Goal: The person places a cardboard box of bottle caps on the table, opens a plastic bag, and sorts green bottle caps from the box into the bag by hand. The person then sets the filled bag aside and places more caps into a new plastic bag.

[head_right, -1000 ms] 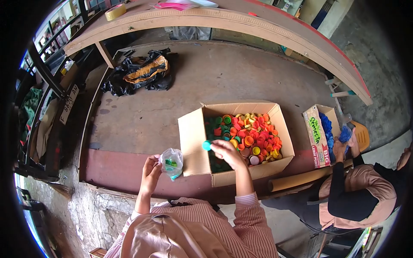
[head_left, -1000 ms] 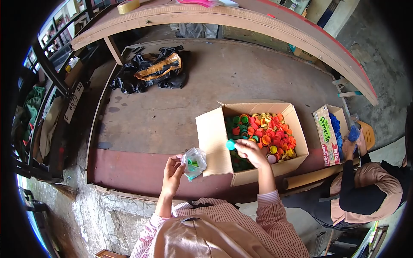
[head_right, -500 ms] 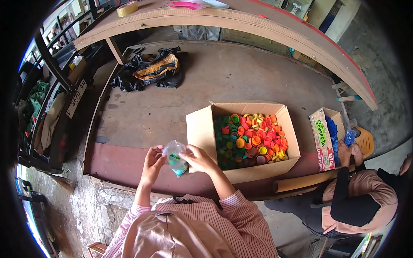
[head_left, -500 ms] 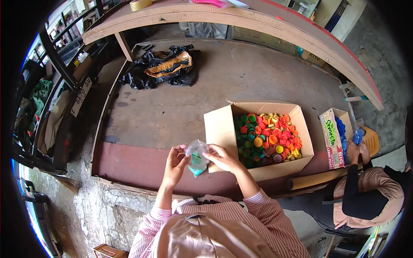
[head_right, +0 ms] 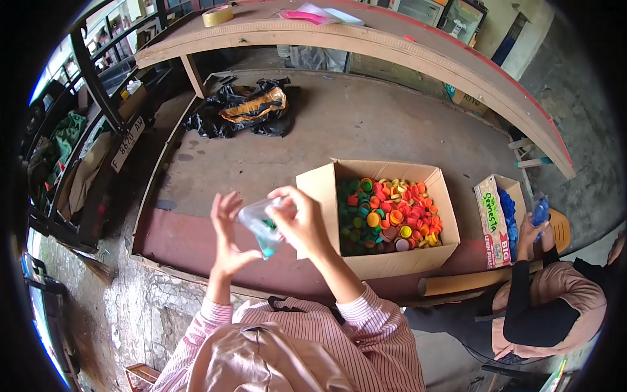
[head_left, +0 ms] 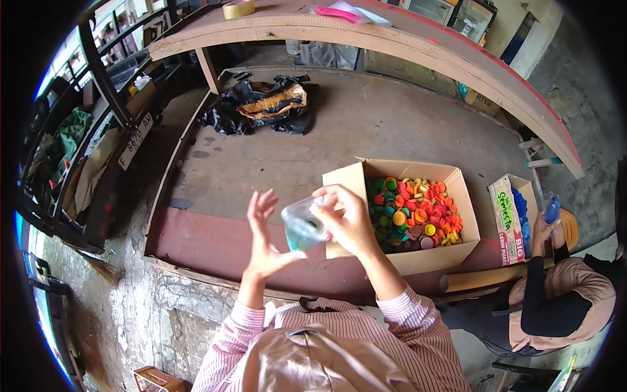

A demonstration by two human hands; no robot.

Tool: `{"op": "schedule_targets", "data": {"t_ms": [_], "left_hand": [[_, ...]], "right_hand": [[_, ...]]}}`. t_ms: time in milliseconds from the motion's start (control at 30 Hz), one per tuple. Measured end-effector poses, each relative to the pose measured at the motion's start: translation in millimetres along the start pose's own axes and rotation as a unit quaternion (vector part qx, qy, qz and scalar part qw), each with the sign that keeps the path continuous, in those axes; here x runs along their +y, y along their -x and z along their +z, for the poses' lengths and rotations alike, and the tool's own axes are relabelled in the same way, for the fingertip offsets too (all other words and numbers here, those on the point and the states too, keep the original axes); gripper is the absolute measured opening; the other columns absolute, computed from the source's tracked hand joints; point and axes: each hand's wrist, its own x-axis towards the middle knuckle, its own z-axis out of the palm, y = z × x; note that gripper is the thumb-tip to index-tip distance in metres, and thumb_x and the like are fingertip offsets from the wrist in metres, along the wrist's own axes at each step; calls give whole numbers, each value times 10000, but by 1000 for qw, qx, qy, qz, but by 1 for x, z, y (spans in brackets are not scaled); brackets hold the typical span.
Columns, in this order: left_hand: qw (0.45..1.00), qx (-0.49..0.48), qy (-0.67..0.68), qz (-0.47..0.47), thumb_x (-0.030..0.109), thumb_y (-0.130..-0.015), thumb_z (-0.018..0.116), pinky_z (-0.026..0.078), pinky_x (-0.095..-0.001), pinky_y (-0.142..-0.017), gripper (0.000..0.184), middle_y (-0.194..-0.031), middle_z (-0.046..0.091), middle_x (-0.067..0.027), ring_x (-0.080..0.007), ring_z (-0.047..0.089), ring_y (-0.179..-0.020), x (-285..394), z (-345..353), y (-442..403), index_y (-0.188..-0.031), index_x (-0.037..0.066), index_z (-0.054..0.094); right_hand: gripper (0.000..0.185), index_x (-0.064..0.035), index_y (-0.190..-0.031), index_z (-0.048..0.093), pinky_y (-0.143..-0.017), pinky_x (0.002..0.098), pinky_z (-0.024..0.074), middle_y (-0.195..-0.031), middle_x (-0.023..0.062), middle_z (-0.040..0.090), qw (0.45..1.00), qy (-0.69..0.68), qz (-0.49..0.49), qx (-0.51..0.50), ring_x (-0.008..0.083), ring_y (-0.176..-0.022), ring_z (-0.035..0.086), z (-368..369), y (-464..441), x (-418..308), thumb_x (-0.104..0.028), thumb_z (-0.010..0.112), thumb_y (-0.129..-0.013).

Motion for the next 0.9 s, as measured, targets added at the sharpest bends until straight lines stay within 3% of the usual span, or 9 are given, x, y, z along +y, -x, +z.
{"op": "schedule_targets", "data": {"t_ms": [67,133,200,333,467,600,733,867,900], "left_hand": [[939,-264,-146,-165,242,-598,770,327,-360,-921,801,-1156,433,-124,-224,421,-1091,-42,-11,30,-1233,33,329],[971,-152,-45,-179,177,-671,705,385,-337,-860,593,-1116,497,-136,-203,484,-1031,-46,5,40,-1163,18,416],[963,-129,-136,-195,61,-730,610,463,-280,-665,294,-813,631,-128,-150,600,-749,-50,3,35,-995,-17,510],[952,-203,-146,-178,30,-676,633,471,-304,-666,352,-802,621,-170,-232,624,-754,-36,-4,13,-1005,-17,515],[943,-235,-171,-160,-8,-608,637,476,-333,-676,450,-834,603,-206,-333,603,-789,-30,-4,2,-1040,6,511],[922,-246,-233,-186,10,-592,653,474,-362,-643,413,-781,605,-198,-334,603,-759,-29,-6,-1,-983,12,518],[949,-202,-140,-198,67,-615,682,466,-321,-598,348,-744,592,-205,-329,598,-674,-18,-2,-14,-918,-1,524],[919,-268,-188,-219,64,-629,671,464,-316,-599,329,-745,603,-196,-304,607,-668,-15,-8,-37,-920,-2,534],[920,-266,-190,-217,49,-620,665,472,-329,-610,333,-750,609,-190,-307,610,-686,-18,-10,-38,-924,-2,539]], "right_hand": [[222,11,-971,524,-422,171,437,-729,10,518,987,-73,4,-145,47,-525,530,15,-1,-5,16,581,-757],[248,14,-983,524,-468,180,468,-747,23,517,971,59,-169,-160,62,-560,547,18,-6,-13,37,588,-745],[216,14,-932,545,-470,182,443,-712,41,538,996,-16,-64,-61,68,-594,562,-3,-3,-48,52,585,-723],[144,17,-857,556,-557,201,459,-843,65,570,928,137,-267,222,102,-683,565,-40,-16,-51,8,619,-728],[392,-73,-943,533,-729,326,411,-884,72,539,843,407,-340,-84,224,-875,523,-17,-11,-88,-161,712,-605],[164,-71,-781,598,-735,360,429,-760,83,585,748,565,-245,-248,235,-703,580,-3,-24,-27,-184,635,-669],[104,-39,-671,537,-568,234,435,-657,7,586,971,110,-70,-199,97,-619,555,-22,-51,-61,16,623,-690],[147,-50,-741,517,-632,205,420,-720,22,512,951,-269,-122,-95,85,-696,515,-31,-67,-64,43,619,-690],[170,-31,-817,522,-642,233,433,-791,43,542,963,-151,-215,-58,93,-713,515,-34,-70,-71,3,625,-686]]}}
